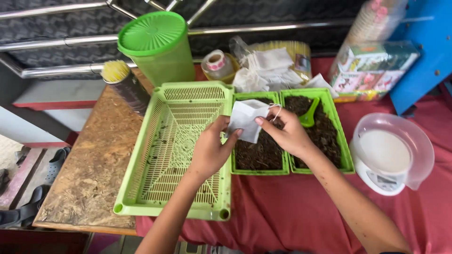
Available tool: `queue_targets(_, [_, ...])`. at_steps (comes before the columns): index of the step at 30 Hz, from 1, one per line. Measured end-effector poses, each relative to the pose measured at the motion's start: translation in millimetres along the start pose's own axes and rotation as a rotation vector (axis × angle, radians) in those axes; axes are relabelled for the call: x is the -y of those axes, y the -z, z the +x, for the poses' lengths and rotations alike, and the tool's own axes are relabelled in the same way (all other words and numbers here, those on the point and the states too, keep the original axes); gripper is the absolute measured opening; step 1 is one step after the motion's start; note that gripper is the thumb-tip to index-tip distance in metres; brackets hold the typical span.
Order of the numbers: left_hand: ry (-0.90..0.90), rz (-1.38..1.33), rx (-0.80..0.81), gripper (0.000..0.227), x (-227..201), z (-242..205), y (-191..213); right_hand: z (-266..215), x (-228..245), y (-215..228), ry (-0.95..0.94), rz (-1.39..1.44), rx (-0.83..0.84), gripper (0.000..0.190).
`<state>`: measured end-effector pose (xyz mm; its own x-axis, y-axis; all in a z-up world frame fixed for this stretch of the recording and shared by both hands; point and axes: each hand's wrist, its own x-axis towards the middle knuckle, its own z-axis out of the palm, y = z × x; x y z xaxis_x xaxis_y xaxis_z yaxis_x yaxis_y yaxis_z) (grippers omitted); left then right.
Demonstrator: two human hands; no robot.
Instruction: Filling small filter bags with loose tea leaves using a spoon
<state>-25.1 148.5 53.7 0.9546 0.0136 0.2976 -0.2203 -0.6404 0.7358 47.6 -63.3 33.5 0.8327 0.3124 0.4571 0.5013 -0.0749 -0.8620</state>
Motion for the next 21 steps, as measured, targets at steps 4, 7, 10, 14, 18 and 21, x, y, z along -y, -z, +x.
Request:
queue_targets(4, [0.148,0.080,0.062,0.032,56,39,9,49,2,-32,-0.035,-0.170,0.079,0.015])
queue_targets(7, [0.193,0.155,0.086,0.032,112,80,4,80,-18,-61,-0.066,-0.376,0.105,0.017])
queue_targets(10, [0.171,0.219,0.070,0.028,157,119,-3,122,-61,-81,-0.083,-0.529,0.129,0.018])
queue_targets(14, [0.212,0.219,0.094,0.031,183,148,-14,159,-91,-94,-0.252,-0.741,0.201,0.023])
queue_targets(18, [0.267,0.151,0.130,0.031,189,158,-17,173,-106,-102,-0.329,-0.815,0.281,0.022])
queue_targets(21, [0.278,0.091,0.197,0.034,181,162,-11,182,-113,-93,-0.298,-0.808,0.270,0.020])
